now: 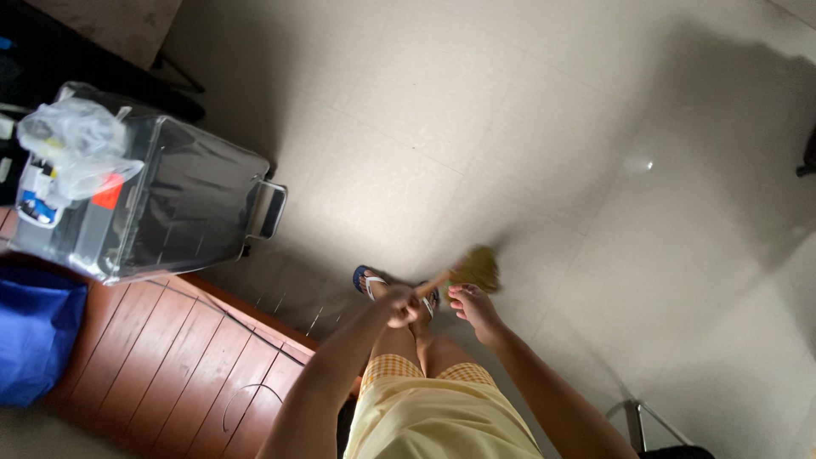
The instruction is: The person sweeps the floor using a broom and then sweeps the gathered debris into a green dustpan.
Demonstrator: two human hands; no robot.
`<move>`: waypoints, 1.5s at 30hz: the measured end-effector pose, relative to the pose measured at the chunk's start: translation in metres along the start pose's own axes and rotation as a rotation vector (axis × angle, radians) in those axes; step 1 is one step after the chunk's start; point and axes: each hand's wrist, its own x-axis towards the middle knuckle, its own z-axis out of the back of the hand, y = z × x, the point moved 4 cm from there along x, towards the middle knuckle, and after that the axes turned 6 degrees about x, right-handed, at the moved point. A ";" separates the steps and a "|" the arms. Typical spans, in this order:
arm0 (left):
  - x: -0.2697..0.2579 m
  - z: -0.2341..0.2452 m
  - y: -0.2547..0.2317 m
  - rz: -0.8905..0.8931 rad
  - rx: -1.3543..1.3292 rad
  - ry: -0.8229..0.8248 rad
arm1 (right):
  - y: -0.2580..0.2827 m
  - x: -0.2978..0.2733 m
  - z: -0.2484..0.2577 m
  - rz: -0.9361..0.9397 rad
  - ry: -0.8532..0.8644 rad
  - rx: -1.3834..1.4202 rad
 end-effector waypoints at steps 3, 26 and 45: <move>0.014 0.023 -0.067 -0.175 0.044 -0.162 | 0.004 -0.012 0.015 -0.015 -0.059 -0.035; -0.044 -0.060 -0.085 0.133 0.582 0.106 | 0.122 0.063 -0.057 0.000 -0.129 0.219; -0.032 -0.106 -0.348 -0.815 1.334 -0.842 | 0.199 0.091 -0.045 -0.047 -0.215 0.322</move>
